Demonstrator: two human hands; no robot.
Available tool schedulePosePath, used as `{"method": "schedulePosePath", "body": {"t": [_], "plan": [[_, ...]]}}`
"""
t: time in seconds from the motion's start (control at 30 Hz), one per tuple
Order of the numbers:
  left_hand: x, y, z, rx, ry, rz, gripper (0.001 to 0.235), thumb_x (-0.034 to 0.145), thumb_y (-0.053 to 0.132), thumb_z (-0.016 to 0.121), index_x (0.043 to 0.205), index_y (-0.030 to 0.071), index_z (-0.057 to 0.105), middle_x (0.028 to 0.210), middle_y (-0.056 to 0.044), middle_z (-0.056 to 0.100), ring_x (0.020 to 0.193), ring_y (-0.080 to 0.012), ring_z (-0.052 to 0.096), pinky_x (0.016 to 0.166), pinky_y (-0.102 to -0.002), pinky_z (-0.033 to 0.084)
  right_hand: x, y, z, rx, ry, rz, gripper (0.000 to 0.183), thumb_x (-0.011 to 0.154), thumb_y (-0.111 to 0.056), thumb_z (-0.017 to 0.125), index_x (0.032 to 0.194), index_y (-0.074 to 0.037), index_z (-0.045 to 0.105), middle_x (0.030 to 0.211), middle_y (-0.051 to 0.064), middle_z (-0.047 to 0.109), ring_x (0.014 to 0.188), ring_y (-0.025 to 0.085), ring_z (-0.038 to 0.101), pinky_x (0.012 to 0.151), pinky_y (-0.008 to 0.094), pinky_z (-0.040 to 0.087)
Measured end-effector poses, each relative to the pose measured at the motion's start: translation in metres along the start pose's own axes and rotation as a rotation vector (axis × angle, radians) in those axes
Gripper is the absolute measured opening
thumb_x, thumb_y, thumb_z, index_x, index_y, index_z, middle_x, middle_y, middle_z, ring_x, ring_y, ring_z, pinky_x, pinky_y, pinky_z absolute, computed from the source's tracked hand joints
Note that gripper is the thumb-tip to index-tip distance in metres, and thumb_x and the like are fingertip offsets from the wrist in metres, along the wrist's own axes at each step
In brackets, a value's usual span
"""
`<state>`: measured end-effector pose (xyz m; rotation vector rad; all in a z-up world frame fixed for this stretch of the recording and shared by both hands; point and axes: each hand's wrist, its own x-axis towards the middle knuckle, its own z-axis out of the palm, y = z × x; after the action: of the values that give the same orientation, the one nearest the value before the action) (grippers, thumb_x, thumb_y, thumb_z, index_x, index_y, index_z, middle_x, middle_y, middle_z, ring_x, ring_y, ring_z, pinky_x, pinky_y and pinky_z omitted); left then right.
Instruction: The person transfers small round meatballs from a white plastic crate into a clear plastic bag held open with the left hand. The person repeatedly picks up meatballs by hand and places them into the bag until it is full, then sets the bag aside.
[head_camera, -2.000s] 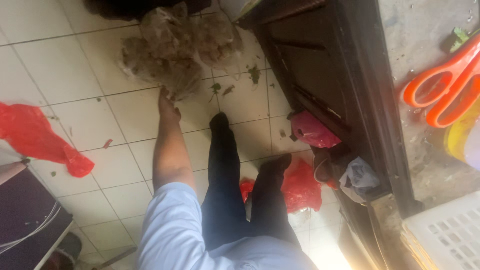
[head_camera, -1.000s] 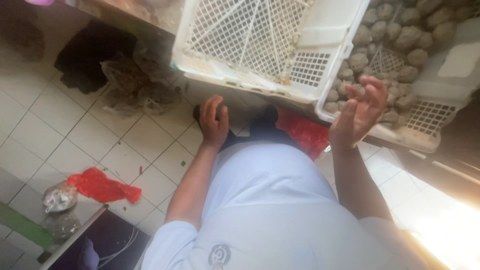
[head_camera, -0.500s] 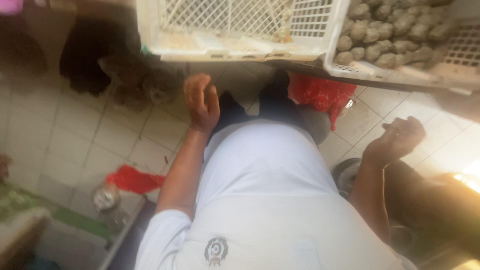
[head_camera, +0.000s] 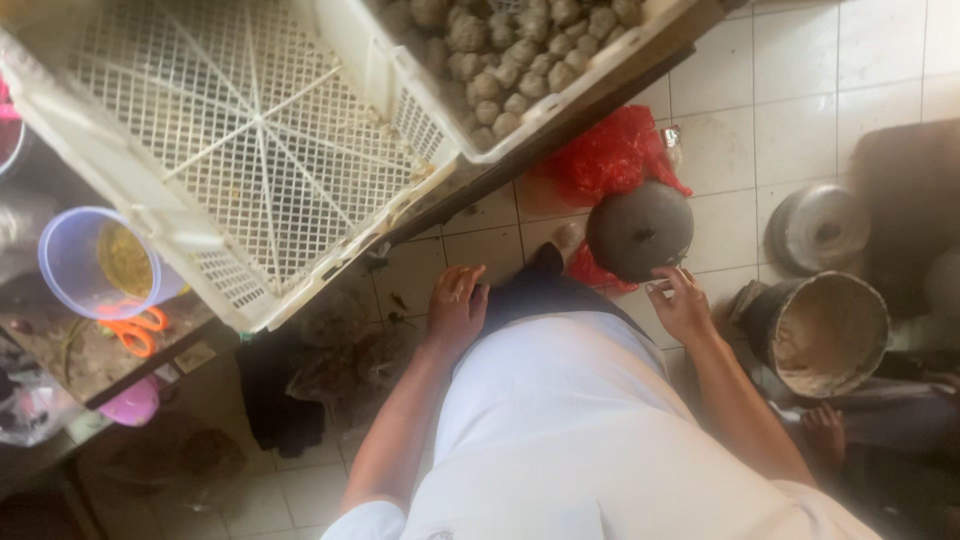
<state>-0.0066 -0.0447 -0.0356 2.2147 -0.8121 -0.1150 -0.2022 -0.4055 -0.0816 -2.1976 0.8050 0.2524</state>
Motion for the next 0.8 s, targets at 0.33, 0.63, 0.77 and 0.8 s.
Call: {"method": "schedulePosePath", "body": {"t": [0.33, 0.63, 0.77, 0.8], "plan": [[0.132, 0.093, -0.008, 0.179, 0.063, 0.453, 0.019, 0.094, -0.002, 0.064, 0.113, -0.003, 0.062, 0.104, -0.018, 0.067, 0.098, -0.0359, 0.065, 0.085, -0.048, 0.056, 0.007, 0.096, 0.035, 0.134, -0.084, 0.218, 0.037, 0.097, -0.027, 0.066, 0.127, -0.006, 0.066, 0.127, 0.017, 0.066, 0.111, 0.032, 0.068, 0.095, 0.045, 0.054], [0.094, -0.004, 0.096, 0.033, -0.734, -0.214, 0.035, 0.098, 0.012, 0.064, 0.131, 0.002, 0.060, 0.112, -0.017, 0.067, 0.105, -0.0340, 0.065, 0.088, -0.046, 0.052, -0.062, 0.156, 0.089, 0.434, 0.128, 0.584, 0.035, 0.098, -0.026, 0.068, 0.123, -0.002, 0.067, 0.115, 0.016, 0.072, 0.102, 0.027, 0.070, 0.089, 0.041, 0.055], [0.056, -0.092, 0.171, 0.103, -0.937, -0.339, 0.048, 0.094, 0.025, 0.068, 0.138, 0.009, 0.057, 0.113, -0.016, 0.070, 0.104, -0.0316, 0.069, 0.091, -0.043, 0.056, -0.058, 0.141, 0.129, 0.980, 0.456, 0.821, 0.028, 0.100, -0.020, 0.067, 0.123, -0.004, 0.064, 0.110, 0.006, 0.068, 0.095, 0.014, 0.066, 0.075, 0.029, 0.058], [0.042, -0.111, 0.180, 0.134, -0.983, -0.394, 0.052, 0.093, 0.028, 0.069, 0.140, 0.010, 0.055, 0.114, -0.016, 0.070, 0.104, -0.0319, 0.069, 0.091, -0.043, 0.056, -0.055, 0.134, 0.143, 1.011, 0.506, 0.816, 0.026, 0.101, -0.019, 0.066, 0.122, -0.004, 0.064, 0.108, 0.005, 0.067, 0.093, 0.012, 0.065, 0.073, 0.027, 0.058]]}}
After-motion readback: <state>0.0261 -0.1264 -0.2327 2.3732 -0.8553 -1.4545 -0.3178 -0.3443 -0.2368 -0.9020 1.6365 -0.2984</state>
